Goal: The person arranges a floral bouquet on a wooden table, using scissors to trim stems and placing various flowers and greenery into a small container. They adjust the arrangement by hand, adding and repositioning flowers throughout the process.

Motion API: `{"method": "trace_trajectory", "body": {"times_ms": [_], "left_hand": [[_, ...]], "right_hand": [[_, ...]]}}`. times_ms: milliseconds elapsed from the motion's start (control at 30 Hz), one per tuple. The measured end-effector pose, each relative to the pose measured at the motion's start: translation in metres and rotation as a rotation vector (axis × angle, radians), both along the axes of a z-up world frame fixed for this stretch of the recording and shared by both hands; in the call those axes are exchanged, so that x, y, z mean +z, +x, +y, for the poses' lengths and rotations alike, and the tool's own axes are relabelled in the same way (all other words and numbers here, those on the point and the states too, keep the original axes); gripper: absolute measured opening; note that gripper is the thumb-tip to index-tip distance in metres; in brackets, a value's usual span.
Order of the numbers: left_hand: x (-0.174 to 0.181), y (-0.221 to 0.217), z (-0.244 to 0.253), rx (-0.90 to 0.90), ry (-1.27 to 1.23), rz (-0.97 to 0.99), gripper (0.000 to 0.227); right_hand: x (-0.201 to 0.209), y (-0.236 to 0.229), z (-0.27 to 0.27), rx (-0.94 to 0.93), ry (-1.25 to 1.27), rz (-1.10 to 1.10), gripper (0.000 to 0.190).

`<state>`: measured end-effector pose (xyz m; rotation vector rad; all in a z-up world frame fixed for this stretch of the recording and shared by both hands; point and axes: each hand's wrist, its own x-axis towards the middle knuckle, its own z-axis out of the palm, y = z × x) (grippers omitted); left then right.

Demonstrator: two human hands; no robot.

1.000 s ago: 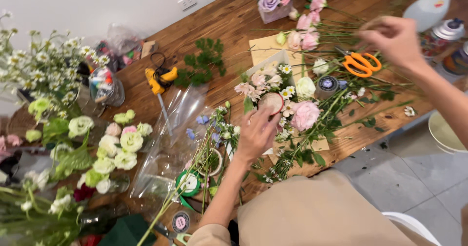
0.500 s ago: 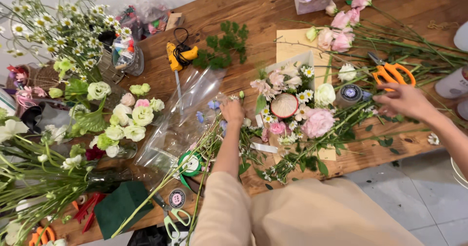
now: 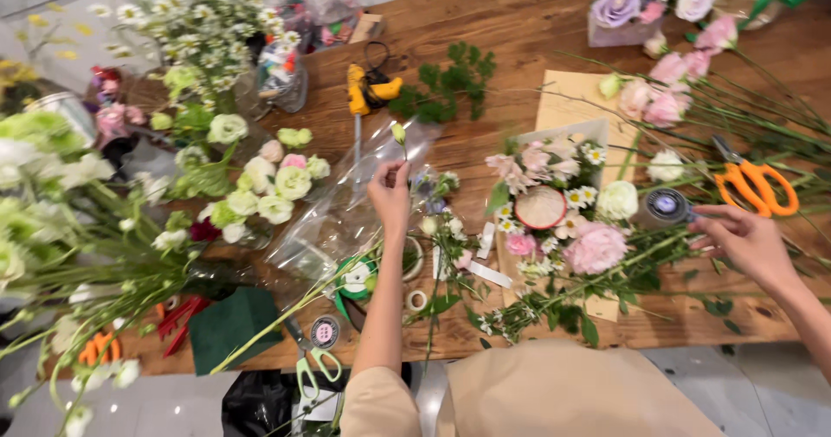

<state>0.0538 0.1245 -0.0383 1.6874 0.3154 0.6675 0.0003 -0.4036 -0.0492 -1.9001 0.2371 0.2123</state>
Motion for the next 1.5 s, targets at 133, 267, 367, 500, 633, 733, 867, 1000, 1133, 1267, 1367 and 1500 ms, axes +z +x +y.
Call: {"method": "trace_trajectory", "body": {"times_ms": [133, 267, 367, 500, 633, 733, 867, 1000, 1133, 1267, 1367, 1500], "left_hand": [[0.06, 0.0, 0.015, 0.048, 0.005, -0.029, 0.007], [0.096, 0.003, 0.03, 0.0, 0.061, -0.109, 0.007], [0.1, 0.013, 0.036, -0.065, 0.107, -0.089, 0.005], [0.068, 0.035, 0.032, -0.144, 0.204, 0.123, 0.01], [-0.02, 0.087, 0.035, -0.188, 0.266, 0.3, 0.008], [-0.092, 0.125, 0.042, -0.253, 0.322, 0.331, 0.01], [-0.116, 0.13, 0.023, -0.26, 0.527, 0.533, 0.02], [-0.136, 0.123, 0.025, -0.28, 0.481, 0.659, 0.02], [-0.088, 0.091, -0.001, -0.269, 0.374, 0.834, 0.024], [-0.135, 0.093, 0.017, -0.247, 0.476, 0.861, 0.009], [-0.15, 0.093, 0.024, -0.192, 0.532, 0.858, 0.01], [-0.16, 0.088, 0.024, -0.152, 0.552, 0.836, 0.011]], "right_hand": [[0.068, 0.009, 0.051, 0.026, -0.141, -0.081, 0.025], [0.061, 0.024, 0.054, 0.123, -0.209, 0.033, 0.029], [0.021, 0.025, 0.04, 0.224, -0.315, 0.179, 0.028], [-0.01, 0.004, 0.017, 0.178, -0.245, 0.276, 0.03], [-0.028, -0.014, -0.016, 0.113, -0.524, 0.181, 0.026], [-0.057, -0.023, -0.046, 0.048, -0.653, -0.009, 0.027], [-0.07, -0.037, -0.09, -0.013, -0.653, -0.16, 0.031], [-0.04, -0.05, -0.101, 0.017, -0.757, 0.12, 0.041], [-0.048, -0.051, -0.129, 0.051, -0.822, 0.001, 0.044], [-0.045, -0.019, -0.146, 0.018, -0.753, -0.156, 0.038], [-0.046, 0.025, -0.145, 0.065, -0.737, -0.212, 0.043], [-0.045, 0.076, -0.13, 0.165, -0.793, 0.103, 0.065]]}}
